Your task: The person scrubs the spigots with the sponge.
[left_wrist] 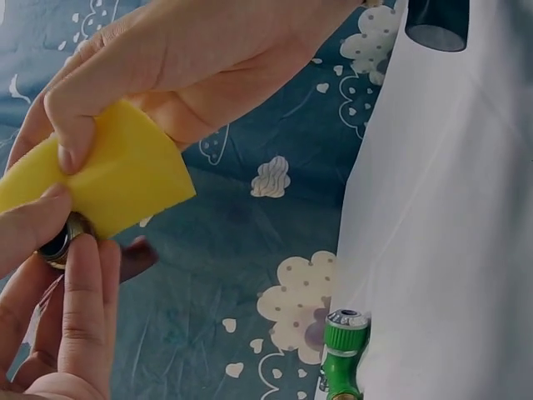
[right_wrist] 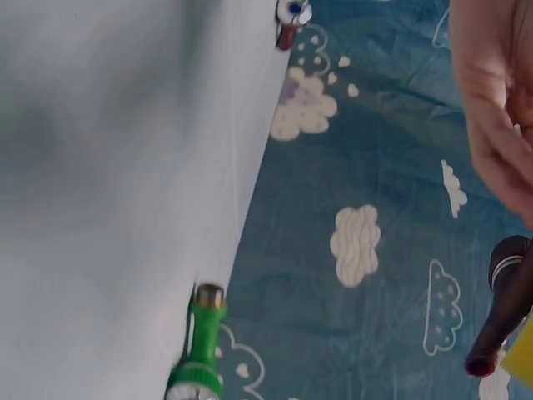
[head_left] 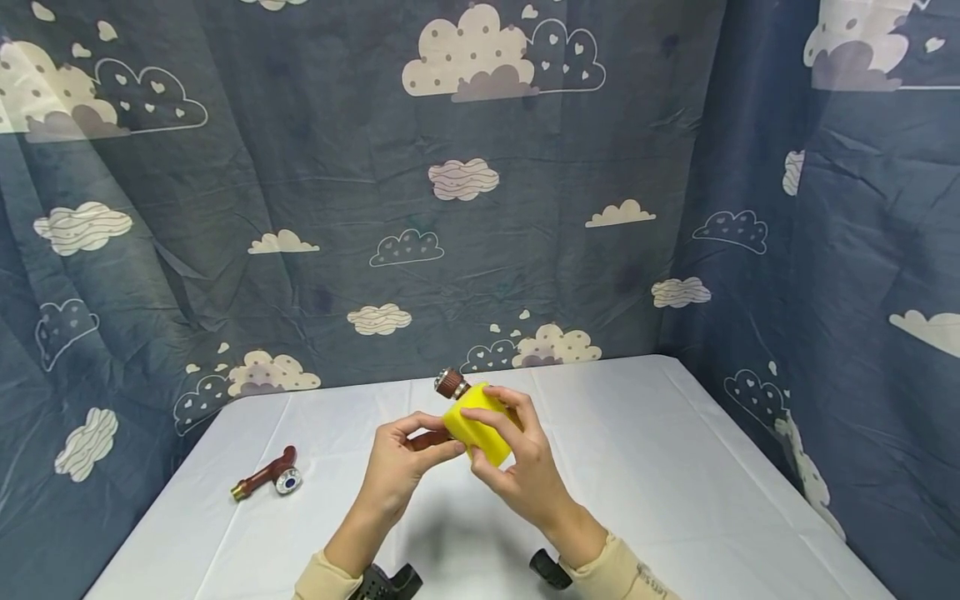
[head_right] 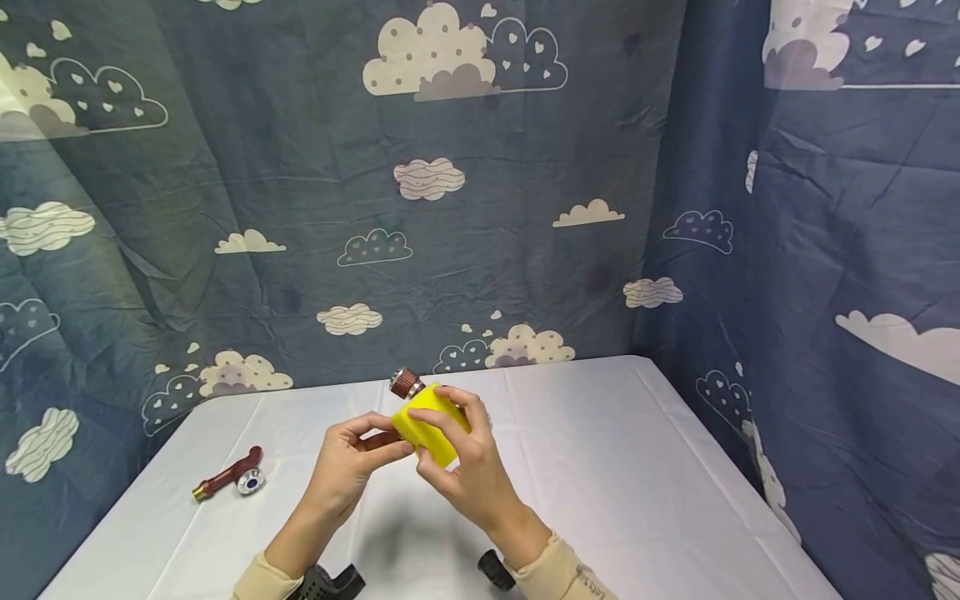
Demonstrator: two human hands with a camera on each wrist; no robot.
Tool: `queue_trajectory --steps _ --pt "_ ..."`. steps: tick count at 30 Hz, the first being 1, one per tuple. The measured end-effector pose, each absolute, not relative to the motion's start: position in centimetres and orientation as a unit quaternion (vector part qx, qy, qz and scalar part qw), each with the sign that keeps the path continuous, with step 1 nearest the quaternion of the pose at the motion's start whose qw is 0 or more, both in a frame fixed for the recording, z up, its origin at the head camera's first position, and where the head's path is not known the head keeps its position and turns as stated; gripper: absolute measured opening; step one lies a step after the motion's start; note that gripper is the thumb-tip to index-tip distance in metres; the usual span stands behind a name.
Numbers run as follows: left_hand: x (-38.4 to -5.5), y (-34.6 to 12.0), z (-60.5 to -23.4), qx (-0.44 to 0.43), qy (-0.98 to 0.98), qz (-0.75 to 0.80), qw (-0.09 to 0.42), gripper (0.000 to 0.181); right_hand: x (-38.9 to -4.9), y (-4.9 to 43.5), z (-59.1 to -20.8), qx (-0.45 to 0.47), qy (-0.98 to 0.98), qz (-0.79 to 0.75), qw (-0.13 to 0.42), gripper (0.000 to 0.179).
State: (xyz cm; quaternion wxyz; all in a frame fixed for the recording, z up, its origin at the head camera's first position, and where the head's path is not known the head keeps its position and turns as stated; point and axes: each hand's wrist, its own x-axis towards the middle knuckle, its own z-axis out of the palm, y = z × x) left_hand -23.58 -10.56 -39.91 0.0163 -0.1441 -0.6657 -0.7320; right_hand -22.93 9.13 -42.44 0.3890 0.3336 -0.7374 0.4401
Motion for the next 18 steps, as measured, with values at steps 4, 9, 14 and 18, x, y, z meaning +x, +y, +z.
queue_trajectory --steps 4,9,14,18 --pt "-23.7 -10.7 -39.9 -0.162 -0.683 -0.712 0.011 0.035 -23.4 9.6 -42.3 0.351 -0.748 0.393 0.404 0.054" --pt "-23.8 -10.8 -39.8 -0.176 -0.694 -0.698 0.019 0.036 -24.1 10.2 -42.2 0.351 -0.755 0.367 0.416 0.057" --pt "-23.7 -10.9 -39.5 -0.191 -0.690 -0.698 0.010 0.039 -24.4 10.9 -42.3 0.319 -0.766 0.368 0.420 0.056" --pt "-23.4 -11.2 -39.5 -0.188 -0.689 -0.700 0.008 0.040 -24.6 11.3 -42.6 0.301 -0.768 0.375 0.422 0.055"
